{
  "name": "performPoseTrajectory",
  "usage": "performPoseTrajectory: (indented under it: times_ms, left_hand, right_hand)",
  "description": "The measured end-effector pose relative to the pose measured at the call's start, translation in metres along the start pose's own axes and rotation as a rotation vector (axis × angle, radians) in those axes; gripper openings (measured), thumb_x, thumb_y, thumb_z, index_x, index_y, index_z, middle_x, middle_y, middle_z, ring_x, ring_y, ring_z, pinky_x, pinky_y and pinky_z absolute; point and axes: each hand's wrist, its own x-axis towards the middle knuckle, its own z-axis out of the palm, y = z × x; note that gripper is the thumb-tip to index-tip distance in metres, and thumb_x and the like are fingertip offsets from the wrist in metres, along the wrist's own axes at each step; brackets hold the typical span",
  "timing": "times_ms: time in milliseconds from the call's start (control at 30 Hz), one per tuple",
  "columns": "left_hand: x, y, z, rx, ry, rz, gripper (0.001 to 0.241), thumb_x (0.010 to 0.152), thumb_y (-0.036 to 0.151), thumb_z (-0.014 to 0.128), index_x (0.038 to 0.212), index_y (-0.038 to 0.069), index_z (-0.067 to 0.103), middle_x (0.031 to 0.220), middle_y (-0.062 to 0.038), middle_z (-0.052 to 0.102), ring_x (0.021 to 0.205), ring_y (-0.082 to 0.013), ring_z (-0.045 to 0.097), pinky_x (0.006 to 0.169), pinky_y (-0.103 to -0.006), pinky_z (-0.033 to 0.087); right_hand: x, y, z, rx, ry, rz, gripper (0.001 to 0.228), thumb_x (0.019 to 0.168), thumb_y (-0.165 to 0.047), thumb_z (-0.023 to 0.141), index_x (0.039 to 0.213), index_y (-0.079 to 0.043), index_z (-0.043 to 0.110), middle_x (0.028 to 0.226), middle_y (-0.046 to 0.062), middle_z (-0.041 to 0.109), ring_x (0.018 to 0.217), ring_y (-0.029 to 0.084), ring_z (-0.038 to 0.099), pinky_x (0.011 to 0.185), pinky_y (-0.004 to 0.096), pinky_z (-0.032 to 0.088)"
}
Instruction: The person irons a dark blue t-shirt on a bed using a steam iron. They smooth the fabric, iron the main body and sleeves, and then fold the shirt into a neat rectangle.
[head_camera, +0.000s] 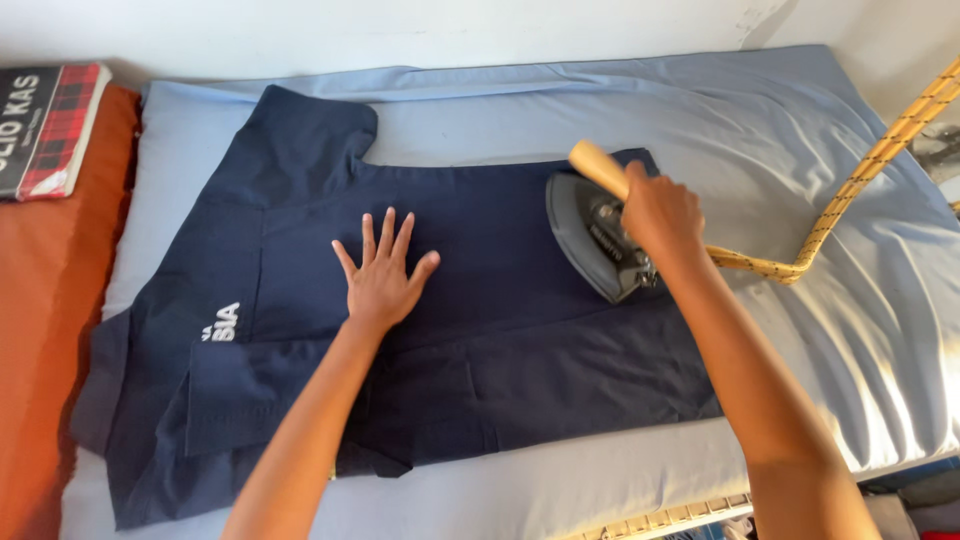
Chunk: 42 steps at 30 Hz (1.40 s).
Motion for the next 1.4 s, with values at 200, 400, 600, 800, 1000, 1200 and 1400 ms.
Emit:
performPoseTrajectory:
  times_ms: [200,400,600,800,1000,1200,1400]
  left_hand:
    - [-0.008,0.008,0.002,0.176,0.031,0.036,0.088,0.093,0.076,0.039,0.161,0.020,0.030,0.169,-0.007,0.021,0.156,-0.0335,0.008,0.117,-0.0723,0.001]
    - [-0.002,0.010,0.000,0.184,-0.002,0.012,0.089,0.091,0.076,0.042,0.160,0.021,0.031,0.169,-0.005,0.021,0.156,-0.0325,0.008,0.117,-0.0712,0.001]
    - [-0.001,0.011,0.001,0.168,0.020,0.027,0.088,0.093,0.074,0.042,0.161,0.020,0.031,0.169,-0.006,0.022,0.156,-0.0329,0.009,0.117,-0.0718,0.002]
    - [-0.001,0.008,0.004,0.151,0.018,0.032,0.087,0.092,0.074,0.042,0.160,0.020,0.032,0.169,-0.007,0.022,0.157,-0.0329,0.009,0.116,-0.0724,0.001]
    - [-0.004,0.007,0.007,0.168,0.044,0.035,0.087,0.093,0.075,0.041,0.160,0.020,0.033,0.169,-0.007,0.023,0.156,-0.0327,0.010,0.117,-0.0718,0.002]
    - [-0.003,0.010,0.005,0.184,0.068,0.026,0.086,0.092,0.075,0.042,0.158,0.021,0.034,0.167,-0.006,0.025,0.156,-0.0324,0.012,0.117,-0.0701,0.005]
    - [-0.004,0.012,0.003,0.194,0.084,0.033,0.085,0.092,0.073,0.043,0.158,0.020,0.036,0.167,-0.006,0.028,0.155,-0.0331,0.015,0.116,-0.0709,0.006]
  right_hand:
    - [0.081,0.073,0.035,-0.032,0.069,0.177,0.037,0.083,-0.017,0.077,0.116,-0.005,0.063,0.101,0.023,0.073,0.093,0.044,0.072,0.076,0.053,0.059]
    - [0.086,0.110,0.026,0.113,-0.050,0.041,0.044,0.080,-0.018,0.075,0.123,-0.014,0.067,0.102,0.020,0.074,0.097,0.042,0.070,0.082,0.053,0.056]
    - [0.033,0.106,-0.019,0.084,-0.336,-0.223,0.052,0.078,-0.028,0.076,0.128,-0.023,0.062,0.089,0.017,0.074,0.085,0.039,0.072,0.079,0.052,0.055]
    - [0.003,0.095,-0.018,-0.055,-0.210,-0.150,0.037,0.083,-0.023,0.073,0.119,-0.022,0.067,0.087,0.014,0.074,0.085,0.038,0.072,0.078,0.052,0.056]
    - [0.057,0.098,0.026,-0.045,0.037,0.099,0.033,0.086,-0.017,0.074,0.116,-0.008,0.065,0.093,0.020,0.073,0.088,0.043,0.072,0.076,0.054,0.057]
    - [0.084,0.087,0.023,0.030,-0.007,0.097,0.045,0.075,-0.018,0.077,0.118,-0.011,0.065,0.098,0.020,0.073,0.091,0.042,0.071,0.078,0.052,0.057]
    - [0.053,0.078,-0.007,0.023,-0.201,-0.243,0.039,0.082,-0.022,0.069,0.121,-0.021,0.067,0.089,0.017,0.075,0.087,0.040,0.072,0.078,0.053,0.056]
